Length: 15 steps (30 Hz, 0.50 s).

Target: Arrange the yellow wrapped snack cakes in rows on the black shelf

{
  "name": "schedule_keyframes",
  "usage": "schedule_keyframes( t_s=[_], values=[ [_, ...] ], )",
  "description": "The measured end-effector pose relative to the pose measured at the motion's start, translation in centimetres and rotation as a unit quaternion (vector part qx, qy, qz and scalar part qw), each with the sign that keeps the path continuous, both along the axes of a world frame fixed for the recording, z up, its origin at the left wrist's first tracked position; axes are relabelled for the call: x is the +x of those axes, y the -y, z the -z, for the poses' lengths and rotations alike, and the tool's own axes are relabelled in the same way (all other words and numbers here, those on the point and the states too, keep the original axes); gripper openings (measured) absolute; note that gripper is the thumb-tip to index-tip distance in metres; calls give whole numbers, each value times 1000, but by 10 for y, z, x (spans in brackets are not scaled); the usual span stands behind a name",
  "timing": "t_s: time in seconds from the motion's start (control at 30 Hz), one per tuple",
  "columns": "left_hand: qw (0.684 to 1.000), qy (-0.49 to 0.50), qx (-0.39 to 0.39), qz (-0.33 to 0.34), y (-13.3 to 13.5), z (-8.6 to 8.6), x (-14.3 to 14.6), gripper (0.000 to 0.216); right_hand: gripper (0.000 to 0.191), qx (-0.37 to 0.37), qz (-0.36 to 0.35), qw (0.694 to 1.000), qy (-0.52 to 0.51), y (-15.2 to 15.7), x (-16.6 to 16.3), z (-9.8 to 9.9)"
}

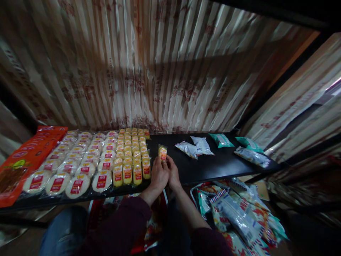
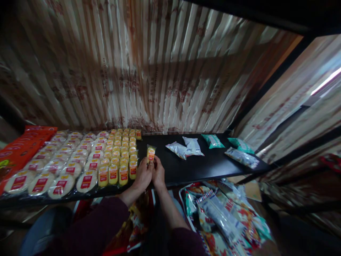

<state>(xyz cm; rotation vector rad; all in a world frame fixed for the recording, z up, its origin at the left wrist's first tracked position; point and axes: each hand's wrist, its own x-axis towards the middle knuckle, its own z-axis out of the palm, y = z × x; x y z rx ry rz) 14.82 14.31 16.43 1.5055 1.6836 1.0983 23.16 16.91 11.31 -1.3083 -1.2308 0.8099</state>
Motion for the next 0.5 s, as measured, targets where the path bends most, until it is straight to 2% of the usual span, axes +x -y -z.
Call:
schedule_keyframes(
  t_s=[0.1,0.23,0.3,0.4,0.5],
  values=[
    [999,-35,-9,-24,-17,4,15,39,40,0,-12,1000,-17,-16,0,1],
    [997,-62,-17,-49,-41,10,50,55,37,8,-36,999,-22,-36,-1,3],
    [991,-117,-18,-58,-53,15,65,59,34,11,-46,999,-11,-46,-2,5],
    [978,-183,-27,-93,-70,25,72,59,33,12,-51,999,13,-60,-3,7],
    [974,-208,-9,-86,-86,35,68,58,34,24,-53,998,35,-75,-5,9]
  ],
)
